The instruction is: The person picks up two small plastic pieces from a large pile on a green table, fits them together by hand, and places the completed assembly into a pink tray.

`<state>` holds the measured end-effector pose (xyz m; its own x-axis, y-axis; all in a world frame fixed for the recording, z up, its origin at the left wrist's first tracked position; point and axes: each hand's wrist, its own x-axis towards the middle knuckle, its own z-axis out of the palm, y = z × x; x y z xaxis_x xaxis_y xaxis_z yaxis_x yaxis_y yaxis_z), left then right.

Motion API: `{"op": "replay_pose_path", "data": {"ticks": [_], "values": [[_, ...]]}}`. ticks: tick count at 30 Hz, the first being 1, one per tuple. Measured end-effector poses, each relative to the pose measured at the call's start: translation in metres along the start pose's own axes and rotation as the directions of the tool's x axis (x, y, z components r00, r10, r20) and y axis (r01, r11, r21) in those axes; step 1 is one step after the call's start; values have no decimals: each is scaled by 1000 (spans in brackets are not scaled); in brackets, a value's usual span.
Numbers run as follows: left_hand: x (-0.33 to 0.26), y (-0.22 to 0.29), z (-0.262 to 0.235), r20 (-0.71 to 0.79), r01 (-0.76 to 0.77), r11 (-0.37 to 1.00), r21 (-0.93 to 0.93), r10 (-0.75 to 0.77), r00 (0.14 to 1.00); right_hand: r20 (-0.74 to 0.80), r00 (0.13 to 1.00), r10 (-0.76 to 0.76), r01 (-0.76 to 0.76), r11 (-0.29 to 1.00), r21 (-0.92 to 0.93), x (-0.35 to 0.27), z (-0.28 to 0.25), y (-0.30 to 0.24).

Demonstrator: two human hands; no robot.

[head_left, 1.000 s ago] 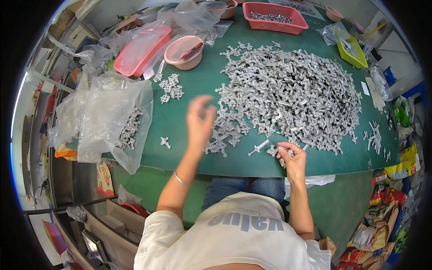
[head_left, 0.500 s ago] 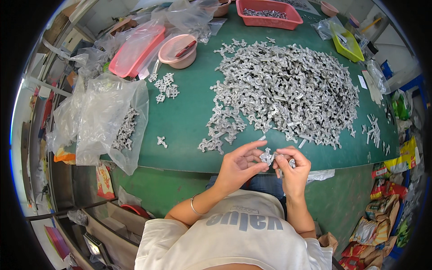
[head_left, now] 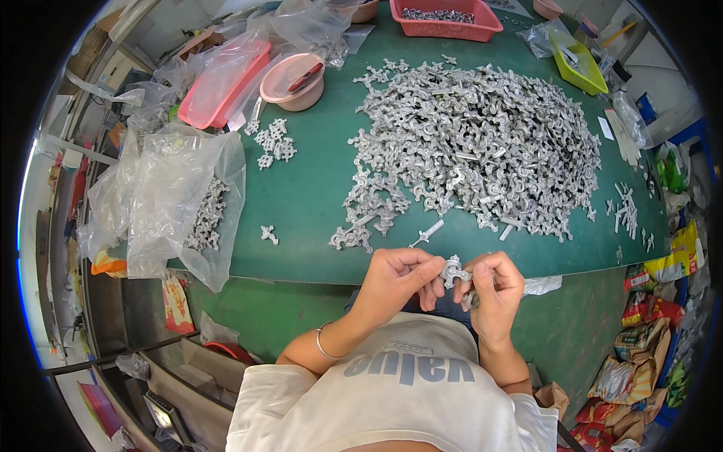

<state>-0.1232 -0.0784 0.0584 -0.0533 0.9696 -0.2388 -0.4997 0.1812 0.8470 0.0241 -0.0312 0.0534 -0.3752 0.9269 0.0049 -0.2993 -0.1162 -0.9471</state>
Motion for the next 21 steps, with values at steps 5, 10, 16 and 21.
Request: {"op": "replay_pose_path", "data": {"ticks": [5, 10, 16, 21], "values": [[-1, 2, 3, 8, 6, 1000, -28, -6, 1000, 19, 1000, 2, -3, 999, 46, -1, 2, -5], [-2, 1, 3, -8, -31, 998, -58, 31, 999, 32, 999, -12, 10, 998, 67, -1, 2, -3], [26, -12, -51, -374, -157, 985, -64, 122, 919, 43, 989, 144, -144, 989, 16, 18, -7, 22], [42, -8, -119, -596, -320, 946, 49, 285, 751, 73, 944, 321, -284, 907, -312, 23, -7, 46]]}}
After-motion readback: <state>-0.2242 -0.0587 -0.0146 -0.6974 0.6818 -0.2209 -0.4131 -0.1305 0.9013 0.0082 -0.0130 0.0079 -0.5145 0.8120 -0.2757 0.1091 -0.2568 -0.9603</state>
